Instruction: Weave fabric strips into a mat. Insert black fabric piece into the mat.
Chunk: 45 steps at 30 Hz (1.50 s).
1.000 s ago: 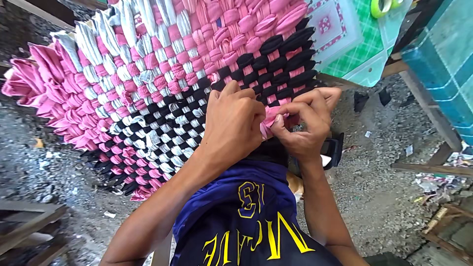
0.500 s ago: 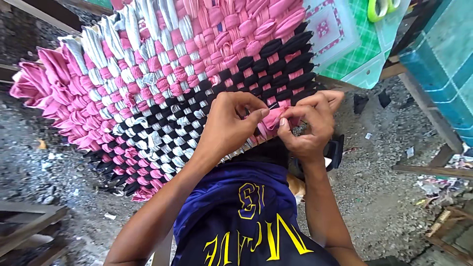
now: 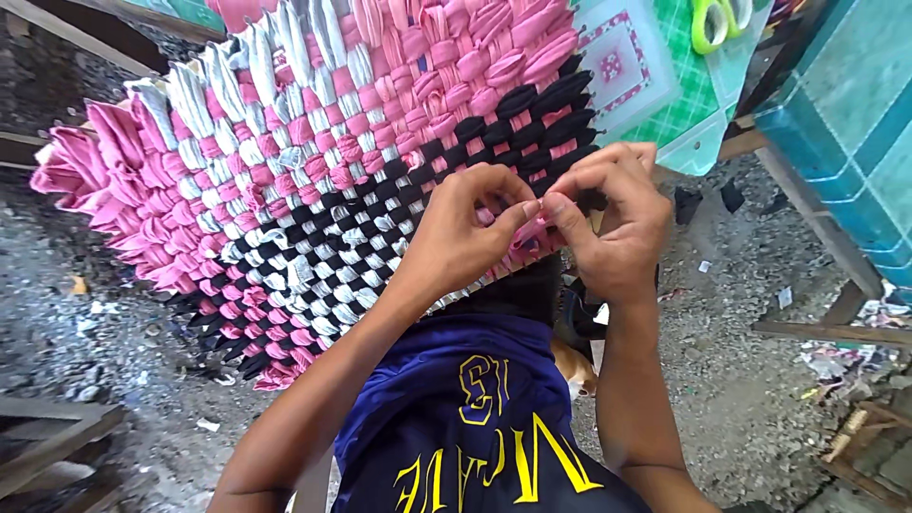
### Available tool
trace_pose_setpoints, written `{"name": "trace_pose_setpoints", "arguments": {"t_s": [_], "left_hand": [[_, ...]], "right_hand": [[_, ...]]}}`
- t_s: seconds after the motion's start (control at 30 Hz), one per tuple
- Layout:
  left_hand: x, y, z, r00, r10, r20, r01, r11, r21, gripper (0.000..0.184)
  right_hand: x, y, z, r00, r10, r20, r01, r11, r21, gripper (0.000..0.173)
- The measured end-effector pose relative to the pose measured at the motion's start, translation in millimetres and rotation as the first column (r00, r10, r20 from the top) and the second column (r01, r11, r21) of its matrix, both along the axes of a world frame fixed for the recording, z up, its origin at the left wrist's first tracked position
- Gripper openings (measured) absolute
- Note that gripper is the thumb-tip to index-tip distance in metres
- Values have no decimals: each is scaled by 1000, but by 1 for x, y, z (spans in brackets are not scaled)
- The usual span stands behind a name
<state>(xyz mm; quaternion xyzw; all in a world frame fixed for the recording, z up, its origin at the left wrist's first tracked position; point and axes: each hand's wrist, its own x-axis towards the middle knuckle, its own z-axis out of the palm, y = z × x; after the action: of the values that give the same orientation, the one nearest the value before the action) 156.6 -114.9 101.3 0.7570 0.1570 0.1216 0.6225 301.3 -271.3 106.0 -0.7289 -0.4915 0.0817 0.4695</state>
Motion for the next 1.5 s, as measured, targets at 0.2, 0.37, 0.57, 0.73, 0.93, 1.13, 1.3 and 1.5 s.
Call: {"name": "trace_pose_setpoints", "arguments": {"t_s": [0.2,0.37,0.57,0.73,0.93,1.13,1.3,1.5], "left_hand": [[9,3,-9,992,-71,107,104,934,-342,24],[14,6,-9,986,-81,144,125,934,-335,30],[13,9,-10,993,21,118,-4,990,-142,15],[2,14,-18,994,99,50,-87,975,-205,14],[-12,19,-37,978,206,18,-183,905,-384,15],[-15,22,-37,973,230,-20,-212,859,-466,15],[-17,26,-39,979,202,-7,-173,820,-546,16],[-20,30,-41,987,163,8,-130,816,-563,15]], "right_hand": [[9,2,-1,998,-45,-45,45,999,1,12],[22,8,9,999,-3,53,6,998,-59,12],[44,28,26,985,116,125,-91,977,-195,19],[145,18,12,919,-317,237,382,864,-328,34],[238,28,-28,840,-425,336,540,708,-454,41],[236,29,-18,881,-311,356,469,665,-581,39],[175,-13,8,934,-282,220,356,790,-499,40],[37,-71,46,794,44,-606,-145,982,-119,37]]}}
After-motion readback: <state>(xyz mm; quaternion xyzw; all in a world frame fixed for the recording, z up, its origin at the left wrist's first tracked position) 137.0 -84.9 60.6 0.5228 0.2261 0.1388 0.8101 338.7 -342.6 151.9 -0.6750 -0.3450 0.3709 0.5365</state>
